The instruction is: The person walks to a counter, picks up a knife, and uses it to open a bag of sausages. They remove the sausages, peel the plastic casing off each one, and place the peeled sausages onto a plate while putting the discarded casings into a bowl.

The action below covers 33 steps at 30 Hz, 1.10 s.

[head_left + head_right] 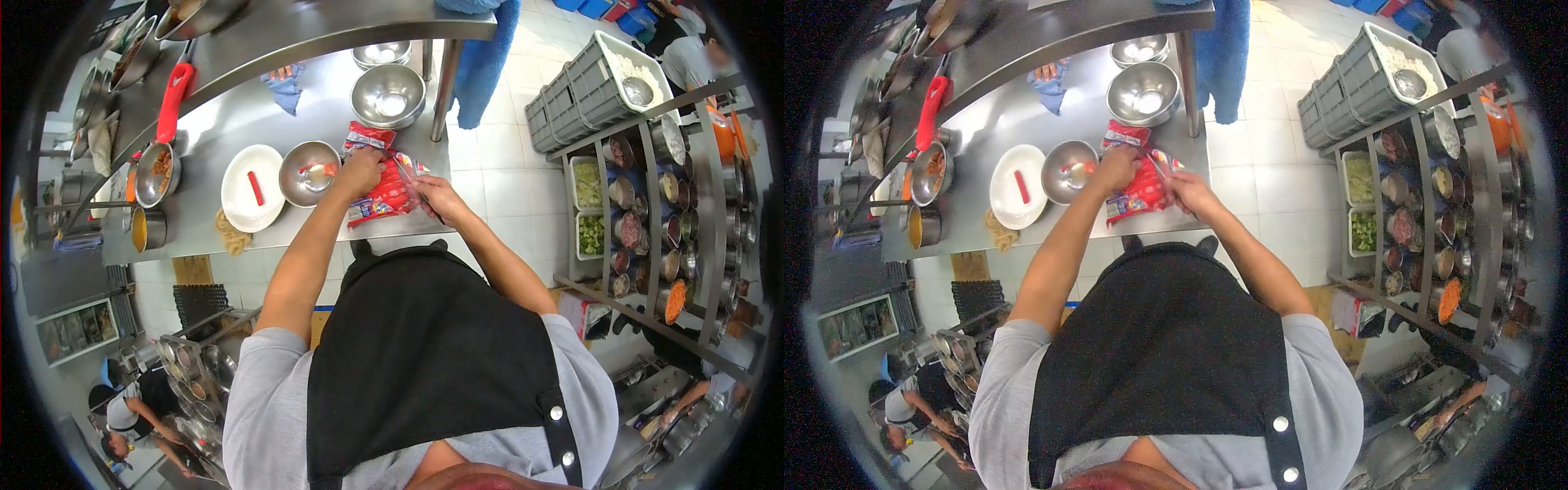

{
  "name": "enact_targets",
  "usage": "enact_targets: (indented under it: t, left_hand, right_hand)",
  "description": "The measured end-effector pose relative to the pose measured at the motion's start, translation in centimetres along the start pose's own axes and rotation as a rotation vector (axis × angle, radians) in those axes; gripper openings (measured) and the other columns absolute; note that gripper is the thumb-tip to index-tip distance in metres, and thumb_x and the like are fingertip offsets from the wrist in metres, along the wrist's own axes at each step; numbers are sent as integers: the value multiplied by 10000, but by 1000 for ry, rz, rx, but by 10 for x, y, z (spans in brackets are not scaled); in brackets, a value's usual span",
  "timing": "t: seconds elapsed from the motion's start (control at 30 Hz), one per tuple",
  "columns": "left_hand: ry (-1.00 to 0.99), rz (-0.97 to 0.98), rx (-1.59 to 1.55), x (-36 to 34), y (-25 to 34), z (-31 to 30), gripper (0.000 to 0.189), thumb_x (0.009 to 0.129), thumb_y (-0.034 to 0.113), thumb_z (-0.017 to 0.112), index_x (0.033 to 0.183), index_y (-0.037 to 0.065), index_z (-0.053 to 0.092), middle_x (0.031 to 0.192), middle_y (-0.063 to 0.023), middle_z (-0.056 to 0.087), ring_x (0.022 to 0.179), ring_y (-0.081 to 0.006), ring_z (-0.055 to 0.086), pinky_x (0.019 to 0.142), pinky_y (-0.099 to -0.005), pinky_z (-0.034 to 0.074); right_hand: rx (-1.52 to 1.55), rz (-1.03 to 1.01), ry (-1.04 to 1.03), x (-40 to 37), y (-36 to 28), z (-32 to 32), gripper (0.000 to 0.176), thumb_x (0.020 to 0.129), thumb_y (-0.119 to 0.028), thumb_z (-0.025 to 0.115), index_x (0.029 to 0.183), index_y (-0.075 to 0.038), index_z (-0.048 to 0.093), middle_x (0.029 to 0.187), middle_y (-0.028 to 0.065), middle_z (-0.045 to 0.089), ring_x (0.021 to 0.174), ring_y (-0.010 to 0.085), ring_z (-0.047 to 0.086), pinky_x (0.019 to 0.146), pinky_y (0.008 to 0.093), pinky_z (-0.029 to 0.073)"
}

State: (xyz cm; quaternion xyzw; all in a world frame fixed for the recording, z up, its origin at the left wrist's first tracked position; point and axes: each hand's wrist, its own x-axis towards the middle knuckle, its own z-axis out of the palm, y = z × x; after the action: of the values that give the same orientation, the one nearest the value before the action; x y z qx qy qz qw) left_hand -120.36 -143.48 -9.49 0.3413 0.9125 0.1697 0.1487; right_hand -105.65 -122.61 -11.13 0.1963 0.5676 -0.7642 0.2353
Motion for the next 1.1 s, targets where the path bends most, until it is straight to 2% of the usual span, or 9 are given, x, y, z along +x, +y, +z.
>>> enact_targets:
  t: [0.2,0.3,0.5,0.53,0.7,0.73,0.83,0.93,1.1]
  left_hand:
    - [-71,-72,-55,22,-4,-4,446,988,389,602,1148,13,780,1175,-246,756,1130,-427,711,1037,-520,525]
    - [-253,-256,83,40,30,-12,494,932,428,605,1158,33,796,1185,-250,758,1137,-420,727,1043,-502,536]
    - [-330,-321,107,55,44,1,545,893,450,600,1201,46,796,1276,-215,745,1220,-376,712,1069,-485,532]
    - [-312,-334,108,52,48,-1,541,889,447,610,1201,46,796,1270,-213,748,1217,-373,715,1072,-482,531]
    - [-272,-323,224,44,68,4,487,886,476,664,1121,82,827,1191,-196,783,1146,-336,752,981,-484,556]
    - [-254,-350,216,43,78,6,363,941,342,634,1170,130,821,1275,-136,773,1157,-323,743,940,-573,508]
    - [-125,-259,268,48,67,39,322,963,294,616,1157,145,826,1174,-119,796,1111,-318,751,947,-569,507]
    - [169,-88,306,39,47,49,274,952,251,610,1068,106,812,1026,-133,800,958,-350,773,840,-579,537]
    - [188,-20,-31,13,62,-11,230,992,229,593,1124,66,688,1047,-201,770,986,-379,756,836,-574,542]
  right_hand:
    - [101,58,41,8,-7,-3,525,1092,-196,542,1597,-78,457,769,37,610,535,116,486,451,284,357]
    - [85,41,89,6,-15,3,630,1099,-208,539,1684,-143,316,771,33,611,533,120,475,457,290,360]
    - [203,25,81,20,-24,-7,745,1097,-257,549,1728,-196,157,771,12,590,538,105,472,461,271,338]
    - [223,36,127,20,-24,-7,658,1101,-253,544,1703,-198,286,774,3,584,554,106,482,460,272,341]
    - [254,-13,137,11,-23,-9,457,1104,-233,547,1551,-139,522,787,3,582,552,110,466,477,278,358]
    - [260,-20,167,9,-23,-7,427,1103,-229,549,1520,-134,562,790,1,578,553,108,465,479,277,359]
    - [230,-123,217,-3,-25,1,400,1101,-211,554,1489,-130,606,777,2,577,555,104,472,479,273,361]
    - [203,-218,278,-26,-28,14,410,1096,-191,559,1475,-46,620,750,6,587,549,94,492,471,252,381]
    - [106,-337,363,-54,-13,29,414,1121,-207,524,1480,-12,598,740,3,564,542,85,487,468,247,394]
